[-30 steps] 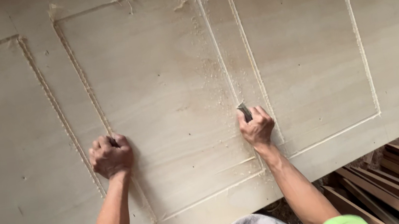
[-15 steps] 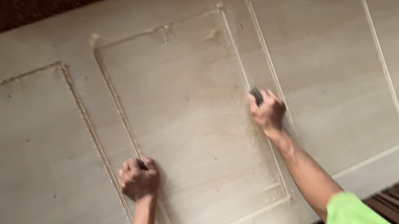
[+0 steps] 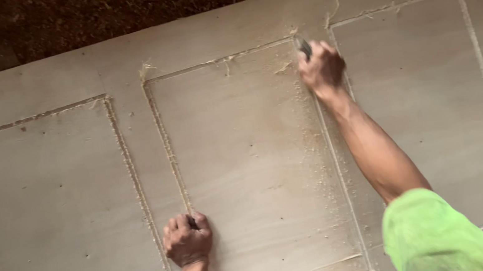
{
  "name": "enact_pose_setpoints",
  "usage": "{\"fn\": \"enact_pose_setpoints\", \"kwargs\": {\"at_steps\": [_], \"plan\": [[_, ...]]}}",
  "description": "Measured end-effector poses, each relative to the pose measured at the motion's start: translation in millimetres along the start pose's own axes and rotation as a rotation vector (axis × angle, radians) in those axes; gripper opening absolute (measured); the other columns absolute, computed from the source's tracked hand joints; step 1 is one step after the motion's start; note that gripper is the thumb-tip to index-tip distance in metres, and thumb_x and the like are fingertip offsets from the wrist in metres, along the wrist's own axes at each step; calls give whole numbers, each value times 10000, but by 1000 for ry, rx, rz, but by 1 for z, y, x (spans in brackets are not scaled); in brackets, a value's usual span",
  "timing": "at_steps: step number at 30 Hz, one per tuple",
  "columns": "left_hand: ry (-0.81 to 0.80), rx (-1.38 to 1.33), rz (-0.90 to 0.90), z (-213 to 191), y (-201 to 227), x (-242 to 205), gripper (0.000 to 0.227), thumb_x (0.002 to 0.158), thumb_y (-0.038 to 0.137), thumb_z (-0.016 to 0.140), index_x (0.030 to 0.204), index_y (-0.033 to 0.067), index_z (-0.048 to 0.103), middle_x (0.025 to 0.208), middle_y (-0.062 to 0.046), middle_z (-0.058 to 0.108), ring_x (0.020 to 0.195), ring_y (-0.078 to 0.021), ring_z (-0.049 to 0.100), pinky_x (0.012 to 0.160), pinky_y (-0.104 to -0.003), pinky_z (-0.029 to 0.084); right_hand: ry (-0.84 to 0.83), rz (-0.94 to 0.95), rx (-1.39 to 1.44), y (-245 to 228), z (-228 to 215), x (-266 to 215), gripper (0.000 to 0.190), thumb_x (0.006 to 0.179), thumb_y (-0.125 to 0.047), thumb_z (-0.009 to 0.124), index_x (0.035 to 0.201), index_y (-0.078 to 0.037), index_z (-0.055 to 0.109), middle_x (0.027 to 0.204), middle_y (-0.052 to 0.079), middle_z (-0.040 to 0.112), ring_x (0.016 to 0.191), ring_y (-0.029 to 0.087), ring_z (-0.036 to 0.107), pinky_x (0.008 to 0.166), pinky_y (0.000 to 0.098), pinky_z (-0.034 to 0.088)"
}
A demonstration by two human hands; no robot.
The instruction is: The person cleans the carved grooves of a wooden door using a small handheld tool to remove sawdust and debris.
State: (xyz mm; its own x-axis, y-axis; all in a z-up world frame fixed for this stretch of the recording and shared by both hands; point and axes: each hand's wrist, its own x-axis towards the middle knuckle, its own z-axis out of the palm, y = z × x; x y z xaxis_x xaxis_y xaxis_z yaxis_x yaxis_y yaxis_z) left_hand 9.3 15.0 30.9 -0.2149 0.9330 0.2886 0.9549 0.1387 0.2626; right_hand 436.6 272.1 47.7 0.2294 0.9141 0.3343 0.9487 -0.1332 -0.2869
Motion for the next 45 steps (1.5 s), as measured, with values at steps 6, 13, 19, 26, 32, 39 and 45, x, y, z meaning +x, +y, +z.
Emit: {"fn": "enact_pose_setpoints", "kwargs": {"at_steps": [6,13,19,26,32,39,45], "plan": [[-14,5,-22,4,0,-2,291,867,316,648,664,144,532,705,-45,553,681,-277,589,585,-446,501,105,-66,30,-14,10,40,231,1042,-233,644,937,-42,723,789,79,690,616,207,650,456,358,528],[0,-22,-29,0,2,5,270,839,317,645,648,158,540,702,-39,556,673,-278,591,583,-453,501,254,-278,-146,-8,-11,22,145,924,-254,661,909,-136,744,831,71,694,745,248,677,615,394,580],[-31,-26,-28,2,-2,-3,278,858,320,636,659,148,544,697,-36,556,666,-263,593,575,-442,499,8,-333,-82,17,-6,48,224,1102,-242,657,977,-80,746,865,90,689,754,229,642,536,358,552],[-16,-27,-28,1,0,0,278,858,308,646,648,156,549,702,-27,573,662,-258,601,572,-440,500,26,-454,-139,13,-14,40,223,1085,-269,620,977,-125,751,904,69,694,852,239,662,662,405,603],[-12,-14,-32,-2,3,-1,268,855,312,653,667,155,544,717,-31,573,678,-275,600,589,-449,501,-116,-360,-37,12,-39,-5,300,1143,-282,537,1004,-116,745,882,101,663,728,233,638,691,410,611],[-42,-18,-53,3,0,-3,282,844,317,651,649,154,529,702,-30,565,682,-272,604,559,-452,488,-49,-322,-154,4,-55,-67,168,1009,-180,608,999,-100,756,911,118,695,829,264,669,570,390,602],[-19,-24,-48,1,2,0,269,843,307,647,649,153,542,697,-24,577,680,-267,607,563,-451,500,87,-234,-138,-15,-7,38,227,948,-35,551,1057,-23,749,999,158,710,910,292,677,532,342,611]]}}
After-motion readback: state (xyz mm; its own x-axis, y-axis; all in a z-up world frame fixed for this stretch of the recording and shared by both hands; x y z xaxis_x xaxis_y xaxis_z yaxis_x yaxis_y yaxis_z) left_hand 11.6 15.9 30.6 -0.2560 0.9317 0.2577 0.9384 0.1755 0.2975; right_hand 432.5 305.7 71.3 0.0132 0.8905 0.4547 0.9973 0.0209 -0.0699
